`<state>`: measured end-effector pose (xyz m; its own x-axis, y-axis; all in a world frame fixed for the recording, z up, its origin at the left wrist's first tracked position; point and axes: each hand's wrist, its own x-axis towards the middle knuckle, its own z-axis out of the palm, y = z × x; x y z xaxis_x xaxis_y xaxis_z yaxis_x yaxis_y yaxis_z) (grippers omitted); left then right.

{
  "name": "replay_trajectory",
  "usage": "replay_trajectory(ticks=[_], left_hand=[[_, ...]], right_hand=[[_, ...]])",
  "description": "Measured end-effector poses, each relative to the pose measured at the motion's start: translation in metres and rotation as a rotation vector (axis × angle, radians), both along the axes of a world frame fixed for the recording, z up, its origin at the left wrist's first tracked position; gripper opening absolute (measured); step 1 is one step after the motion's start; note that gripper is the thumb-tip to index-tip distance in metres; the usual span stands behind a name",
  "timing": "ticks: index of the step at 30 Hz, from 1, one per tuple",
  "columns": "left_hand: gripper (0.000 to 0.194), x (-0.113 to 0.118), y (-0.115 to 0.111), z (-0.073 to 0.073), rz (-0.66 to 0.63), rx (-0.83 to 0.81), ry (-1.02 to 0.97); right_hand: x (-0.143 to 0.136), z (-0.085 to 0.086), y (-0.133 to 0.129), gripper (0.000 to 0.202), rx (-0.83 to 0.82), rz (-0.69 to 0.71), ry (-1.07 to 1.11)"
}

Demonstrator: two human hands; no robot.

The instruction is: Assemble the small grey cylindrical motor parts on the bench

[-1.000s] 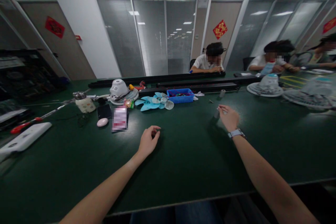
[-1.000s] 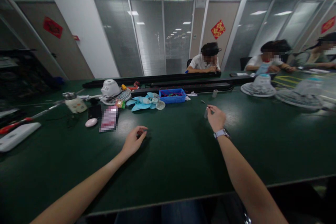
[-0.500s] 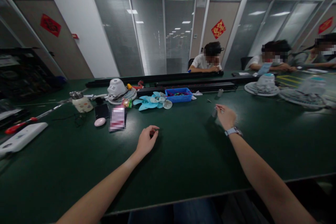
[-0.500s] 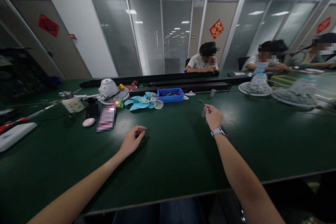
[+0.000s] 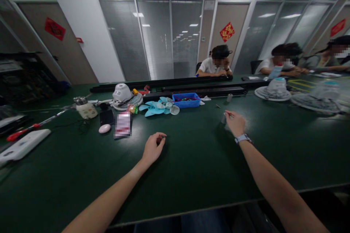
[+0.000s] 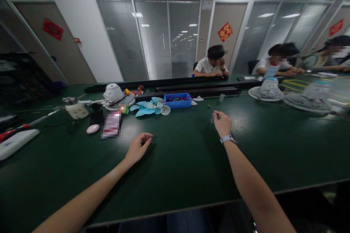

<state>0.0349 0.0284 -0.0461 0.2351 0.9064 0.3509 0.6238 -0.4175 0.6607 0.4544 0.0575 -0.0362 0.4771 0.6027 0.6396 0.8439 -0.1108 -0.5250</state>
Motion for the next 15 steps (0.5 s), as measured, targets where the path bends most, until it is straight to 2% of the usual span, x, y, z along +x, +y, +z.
replay_trajectory(ticks=[15], left_hand=[[0.021, 0.0007, -0.0022, 0.0017, -0.014, 0.007, -0.001]], right_hand=[[-0.0041, -0.003, -0.0025, 0.03, -0.047, 0.006, 0.032]])
